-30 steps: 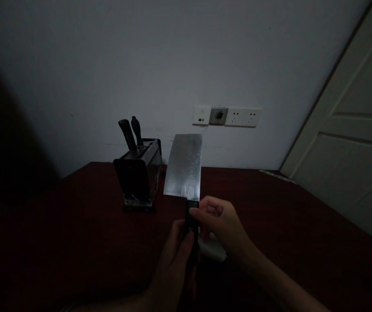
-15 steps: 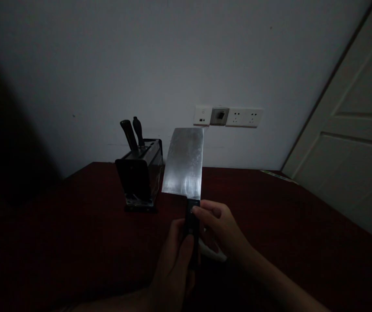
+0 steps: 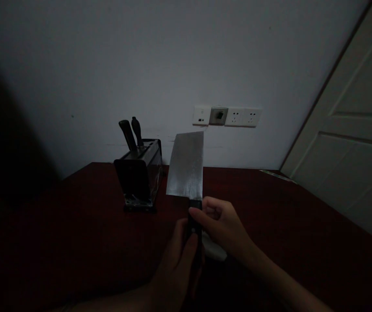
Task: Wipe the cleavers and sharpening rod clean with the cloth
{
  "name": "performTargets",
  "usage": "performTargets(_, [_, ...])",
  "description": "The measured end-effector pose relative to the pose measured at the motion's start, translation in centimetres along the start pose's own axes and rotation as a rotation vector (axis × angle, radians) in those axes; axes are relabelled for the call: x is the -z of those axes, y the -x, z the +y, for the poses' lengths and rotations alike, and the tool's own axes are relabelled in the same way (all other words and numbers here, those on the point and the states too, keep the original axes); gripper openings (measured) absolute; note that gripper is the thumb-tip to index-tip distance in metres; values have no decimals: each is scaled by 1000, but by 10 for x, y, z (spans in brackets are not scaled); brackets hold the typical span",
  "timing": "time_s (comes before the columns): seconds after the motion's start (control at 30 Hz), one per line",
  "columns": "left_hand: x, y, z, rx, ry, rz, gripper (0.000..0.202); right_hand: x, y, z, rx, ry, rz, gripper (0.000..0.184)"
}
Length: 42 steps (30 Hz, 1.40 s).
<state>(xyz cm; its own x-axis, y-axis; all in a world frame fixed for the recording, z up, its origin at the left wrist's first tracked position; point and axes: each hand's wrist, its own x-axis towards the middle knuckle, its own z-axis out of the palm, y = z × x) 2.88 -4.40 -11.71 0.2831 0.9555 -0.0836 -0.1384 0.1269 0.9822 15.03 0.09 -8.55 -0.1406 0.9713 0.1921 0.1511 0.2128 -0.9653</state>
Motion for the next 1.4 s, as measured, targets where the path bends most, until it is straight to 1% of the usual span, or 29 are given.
performTargets(0.17, [6, -4, 9, -28, -106, -39, 36, 3, 0, -3, -11, -66, 16, 32])
performTargets(0.23, [11, -4, 12, -24, -148, -40, 40, 3, 0, -1, -28, -106, 11, 32])
performTargets(0.3, [18, -1, 15, -28, -208, -68, 43, 3, -2, 1, -39, -135, 8, 33])
performTargets(0.37, [28, 3, 21, -73, -358, -111, 43, 3, -3, 3, -40, -153, 16, 34])
performTargets(0.4, [34, 6, 25, -121, -478, -137, 41, 3, -4, 3, -39, -157, 27, 35])
performTargets(0.43, [40, 8, 29, -197, -629, -152, 38, 4, -5, 3, -41, -159, 35, 35])
performTargets(0.47, [47, 10, 34, -308, -785, -154, 33, 4, -6, 3, -50, -159, 44, 34])
performTargets(0.5, [53, 10, 39, -454, -931, -136, 28, 5, -7, 2, -65, -157, 53, 34])
performTargets(0.57, [63, 9, 51, -834, -1177, -73, 21, 5, -7, -2, -100, -155, 66, 34])
performTargets(0.6, [65, 7, 57, -1026, -1289, -64, 23, 5, -8, -4, -118, -158, 73, 34])
performTargets(0.63, [66, 5, 63, -1197, -1397, -87, 26, 5, -7, -6, -135, -162, 78, 34])
performTargets(0.67, [66, 2, 69, -1321, -1499, -145, 28, 5, -7, -8, -150, -165, 84, 35])
performTargets(0.73, [60, -3, 78, -1448, -1629, -268, 27, 5, -6, -11, -171, -160, 88, 36])
performTargets(0.83, [50, -10, 86, -1522, -1682, -385, 26, 5, -6, -12, -150, -131, 81, 38])
performTargets(1.0, [41, -19, 84, -1680, -1722, -449, 25, 5, -5, -10, -60, -77, 66, 40])
performTargets(1.1, [39, -21, 83, -1750, -1786, -508, 28, 6, -4, -9, -58, -76, 56, 39])
performTargets(1.2, [37, -21, 82, -1782, -1849, -547, 31, 6, -5, -7, -87, -92, 42, 36])
performTargets(1.27, [35, -20, 82, -1789, -1874, -568, 31, 6, -6, -5, -79, -95, 47, 36])
performTargets(1.4, [33, -19, 85, -1758, -1859, -633, 27, 6, -6, -2, -55, -92, 46, 35])
